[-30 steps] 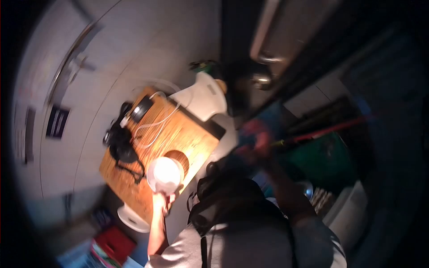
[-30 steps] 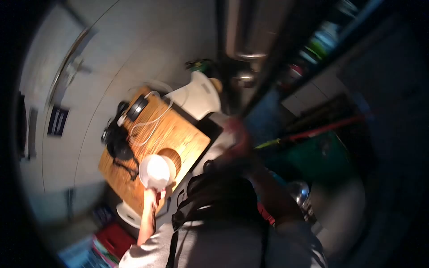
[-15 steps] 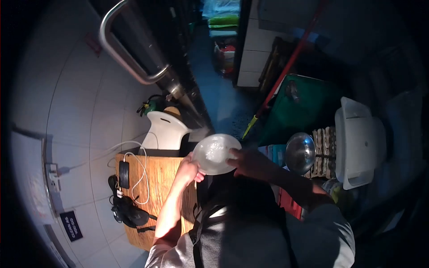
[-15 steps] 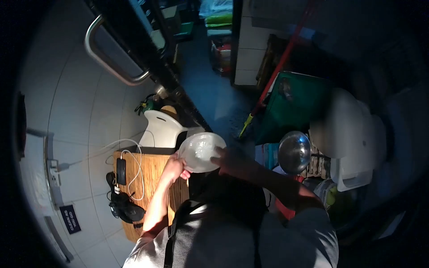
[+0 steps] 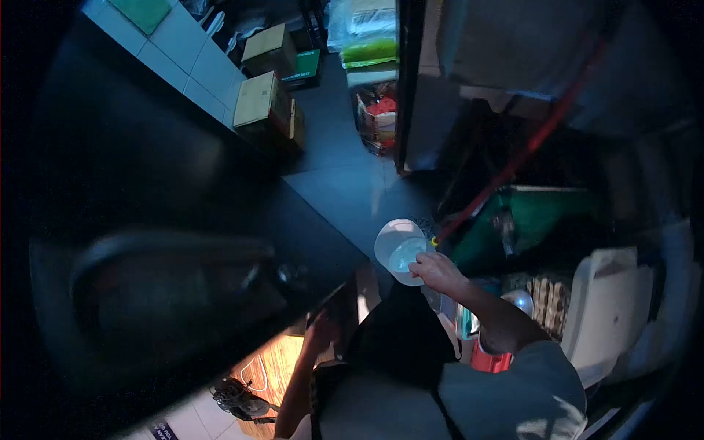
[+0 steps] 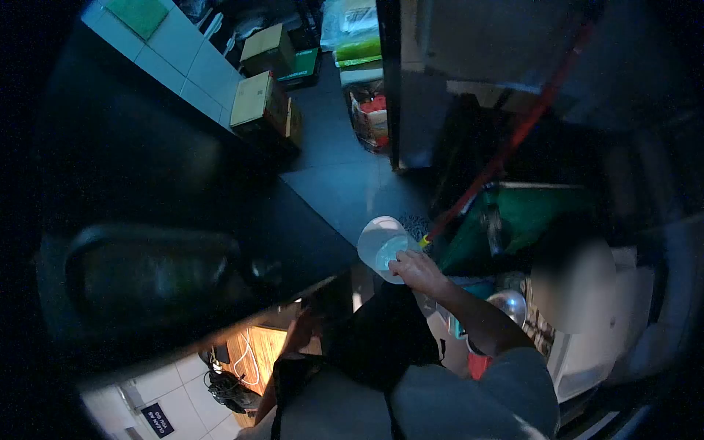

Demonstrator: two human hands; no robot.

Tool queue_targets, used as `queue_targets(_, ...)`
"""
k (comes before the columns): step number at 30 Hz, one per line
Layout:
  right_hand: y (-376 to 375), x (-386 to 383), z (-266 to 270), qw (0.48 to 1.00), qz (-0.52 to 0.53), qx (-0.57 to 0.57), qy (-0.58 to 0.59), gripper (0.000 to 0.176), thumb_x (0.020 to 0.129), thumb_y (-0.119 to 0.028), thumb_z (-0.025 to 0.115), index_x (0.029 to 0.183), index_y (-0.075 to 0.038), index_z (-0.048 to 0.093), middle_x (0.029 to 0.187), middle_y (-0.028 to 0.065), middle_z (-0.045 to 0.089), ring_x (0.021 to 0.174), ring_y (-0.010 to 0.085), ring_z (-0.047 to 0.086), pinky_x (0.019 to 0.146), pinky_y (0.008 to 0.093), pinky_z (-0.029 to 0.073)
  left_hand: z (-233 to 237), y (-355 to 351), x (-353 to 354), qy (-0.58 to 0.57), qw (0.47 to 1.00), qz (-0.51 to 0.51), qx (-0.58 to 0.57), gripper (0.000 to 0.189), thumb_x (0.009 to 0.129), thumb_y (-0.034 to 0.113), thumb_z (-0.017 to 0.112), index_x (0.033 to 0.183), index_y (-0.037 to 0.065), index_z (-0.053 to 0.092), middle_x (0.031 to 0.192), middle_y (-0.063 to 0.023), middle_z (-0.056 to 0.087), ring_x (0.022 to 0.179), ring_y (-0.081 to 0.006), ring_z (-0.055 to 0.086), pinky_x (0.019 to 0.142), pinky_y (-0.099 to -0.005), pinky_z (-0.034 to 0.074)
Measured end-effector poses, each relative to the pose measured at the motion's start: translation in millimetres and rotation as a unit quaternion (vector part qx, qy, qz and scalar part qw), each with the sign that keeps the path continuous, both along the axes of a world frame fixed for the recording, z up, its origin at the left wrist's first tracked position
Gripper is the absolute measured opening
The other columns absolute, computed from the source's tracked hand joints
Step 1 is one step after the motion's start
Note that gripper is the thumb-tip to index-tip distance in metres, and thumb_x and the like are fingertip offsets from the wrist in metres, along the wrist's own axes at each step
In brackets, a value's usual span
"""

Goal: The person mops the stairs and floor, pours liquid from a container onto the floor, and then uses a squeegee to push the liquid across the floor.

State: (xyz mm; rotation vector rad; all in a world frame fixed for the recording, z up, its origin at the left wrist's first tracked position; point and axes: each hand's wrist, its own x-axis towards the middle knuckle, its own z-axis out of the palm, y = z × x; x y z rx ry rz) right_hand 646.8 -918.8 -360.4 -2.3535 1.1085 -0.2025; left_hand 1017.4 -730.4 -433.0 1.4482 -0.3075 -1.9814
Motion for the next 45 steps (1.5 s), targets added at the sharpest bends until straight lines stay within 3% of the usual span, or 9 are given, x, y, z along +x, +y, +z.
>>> queue_targets(4, -98, 19, -77, 1.000, -0.021, 0.012, -0.007, 0.005, 0.077, -0.013, 0.060, 0.080, -0.010, 0.062, 0.079, 0.0127, 0.057, 0.080, 0.0336, 0.060, 0.068, 0.0432, 0.048, 11, 21, -20, -0.214, 0.973, 0.000, 0.088, 0.052, 0.095, 0.020, 0.052, 0.143, 0.016, 0.031, 0.104, -0.0070, 0.054, 0.083, -0.0201, 0.055, 0.066, -0.0358, 0.049)
queue_targets(7, -181, 51, -135, 0.995, -0.061, 0.062, 0.044, 0.010, 0.076, -0.018, 0.059, 0.082, -0.010, 0.062, 0.078, 0.0133, 0.060, 0.075, 0.0340, 0.062, 0.063, 0.0458, 0.049, 16, 22, -29, -0.245, 0.959, 0.029, 0.138, 0.052, 0.095, 0.019, 0.052, 0.142, 0.015, 0.032, 0.102, -0.0070, 0.054, 0.082, -0.0199, 0.054, 0.066, -0.0357, 0.048)
queue_targets(9, -236, 73, -133, 0.995, 0.037, -0.078, 0.046, 0.013, 0.078, -0.019, 0.058, 0.087, -0.010, 0.062, 0.080, 0.0141, 0.063, 0.076, 0.0338, 0.064, 0.063, 0.0464, 0.050, 19, 25, -35, -0.252, 0.953, 0.048, 0.163, 0.051, 0.095, 0.019, 0.052, 0.141, 0.014, 0.032, 0.101, -0.0070, 0.054, 0.082, -0.0198, 0.054, 0.066, -0.0356, 0.048)
queue_targets(17, -438, 177, -125, 0.971, 0.105, -0.078, 0.199, 0.025, 0.084, -0.030, 0.060, 0.096, -0.009, 0.065, 0.091, 0.0160, 0.067, 0.086, 0.0340, 0.066, 0.073, 0.0456, 0.052, 26, 32, -59, -0.251, 0.936, 0.097, 0.225, 0.049, 0.094, 0.019, 0.052, 0.139, 0.012, 0.033, 0.096, -0.0070, 0.054, 0.079, -0.0192, 0.053, 0.066, -0.0354, 0.048)
queue_targets(22, -498, 205, -101, 0.962, 0.094, -0.062, 0.248, 0.030, 0.086, -0.034, 0.060, 0.099, -0.007, 0.065, 0.094, 0.0171, 0.067, 0.091, 0.0336, 0.065, 0.076, 0.0463, 0.052, 30, 35, -66, -0.249, 0.931, 0.111, 0.244, 0.048, 0.094, 0.019, 0.052, 0.138, 0.011, 0.034, 0.093, -0.0070, 0.053, 0.078, -0.0189, 0.053, 0.066, -0.0352, 0.047)
queue_targets(31, -500, 163, -91, 0.984, 0.004, -0.170, 0.054, 0.021, 0.088, -0.027, 0.058, 0.091, -0.006, 0.059, 0.084, 0.0174, 0.060, 0.082, 0.0380, 0.061, 0.068, 0.0485, 0.048, 33, 41, -66, -0.258, 0.931, 0.094, 0.241, 0.046, 0.093, 0.018, 0.052, 0.135, 0.009, 0.036, 0.088, -0.0070, 0.053, 0.075, -0.0182, 0.052, 0.067, -0.0349, 0.047)
queue_targets(38, -414, 119, -84, 0.982, -0.055, -0.181, -0.001, 0.016, 0.087, -0.024, 0.059, 0.088, -0.008, 0.059, 0.080, 0.0145, 0.058, 0.081, 0.0360, 0.060, 0.067, 0.0468, 0.049, 32, 55, -45, -0.291, 0.936, 0.036, 0.193, 0.044, 0.093, 0.018, 0.052, 0.133, 0.007, 0.037, 0.084, -0.0070, 0.053, 0.073, -0.0177, 0.051, 0.067, -0.0346, 0.046)
queue_targets(41, -368, 107, -117, 0.986, -0.104, -0.126, -0.039, 0.020, 0.087, -0.028, 0.057, 0.090, -0.008, 0.060, 0.087, 0.0162, 0.061, 0.084, 0.0361, 0.061, 0.070, 0.0475, 0.050, 31, 72, -29, -0.312, 0.938, -0.012, 0.152, 0.044, 0.093, 0.018, 0.052, 0.132, 0.006, 0.038, 0.082, -0.0070, 0.053, 0.072, -0.0175, 0.051, 0.067, -0.0345, 0.046)
queue_targets(45, -287, 97, -106, 0.990, -0.072, -0.057, 0.104, 0.029, 0.090, -0.034, 0.053, 0.100, -0.008, 0.062, 0.096, 0.0177, 0.063, 0.090, 0.0344, 0.063, 0.075, 0.0455, 0.051, 22, 112, -14, -0.340, 0.933, -0.069, 0.097, 0.043, 0.093, 0.018, 0.052, 0.131, 0.005, 0.038, 0.080, -0.0070, 0.052, 0.071, -0.0172, 0.051, 0.067, -0.0343, 0.045)
